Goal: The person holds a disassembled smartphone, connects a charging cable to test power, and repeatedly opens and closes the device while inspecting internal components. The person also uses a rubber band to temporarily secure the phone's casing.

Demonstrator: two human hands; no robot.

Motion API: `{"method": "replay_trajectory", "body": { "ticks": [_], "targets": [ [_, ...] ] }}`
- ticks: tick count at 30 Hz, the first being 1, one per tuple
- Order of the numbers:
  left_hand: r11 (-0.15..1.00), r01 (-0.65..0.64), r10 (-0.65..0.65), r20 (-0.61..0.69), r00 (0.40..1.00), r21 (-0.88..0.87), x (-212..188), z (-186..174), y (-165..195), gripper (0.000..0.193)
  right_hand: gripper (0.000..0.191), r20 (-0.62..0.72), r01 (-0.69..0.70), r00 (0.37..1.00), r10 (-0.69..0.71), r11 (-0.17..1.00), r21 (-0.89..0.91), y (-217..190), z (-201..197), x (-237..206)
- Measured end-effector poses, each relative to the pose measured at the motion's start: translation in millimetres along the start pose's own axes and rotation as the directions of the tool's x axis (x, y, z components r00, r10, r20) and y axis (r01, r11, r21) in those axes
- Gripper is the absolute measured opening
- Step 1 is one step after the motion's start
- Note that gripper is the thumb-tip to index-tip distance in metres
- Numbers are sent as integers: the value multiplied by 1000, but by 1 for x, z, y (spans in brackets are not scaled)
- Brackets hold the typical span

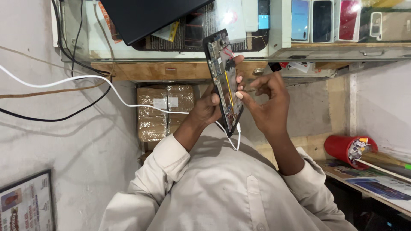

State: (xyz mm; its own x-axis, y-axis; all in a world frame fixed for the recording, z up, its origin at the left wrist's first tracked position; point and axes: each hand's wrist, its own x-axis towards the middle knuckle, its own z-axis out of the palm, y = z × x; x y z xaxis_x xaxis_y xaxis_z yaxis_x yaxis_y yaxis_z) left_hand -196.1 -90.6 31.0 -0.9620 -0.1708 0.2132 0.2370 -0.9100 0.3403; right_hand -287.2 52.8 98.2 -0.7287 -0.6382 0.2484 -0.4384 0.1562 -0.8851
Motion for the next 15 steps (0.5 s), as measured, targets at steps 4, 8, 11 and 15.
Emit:
{"method": "replay_trajectory", "body": {
  "ticks": [4,8,11,15],
  "targets": [
    [999,-20,23,-83,996,34,1,-2,-3,120,16,78,-51,996,45,996,69,-3,5,-1],
    [977,-2,30,-128,991,214,5,-5,-2,118,16,152,-125,984,90,962,241,5,4,-4],
    [878,46,59,-203,978,476,11,-6,0,122,32,218,-202,967,130,912,356,16,0,-4],
    [707,39,195,-248,949,706,18,-1,0,118,50,272,-174,960,70,909,379,32,-4,-7]
  ]
}}
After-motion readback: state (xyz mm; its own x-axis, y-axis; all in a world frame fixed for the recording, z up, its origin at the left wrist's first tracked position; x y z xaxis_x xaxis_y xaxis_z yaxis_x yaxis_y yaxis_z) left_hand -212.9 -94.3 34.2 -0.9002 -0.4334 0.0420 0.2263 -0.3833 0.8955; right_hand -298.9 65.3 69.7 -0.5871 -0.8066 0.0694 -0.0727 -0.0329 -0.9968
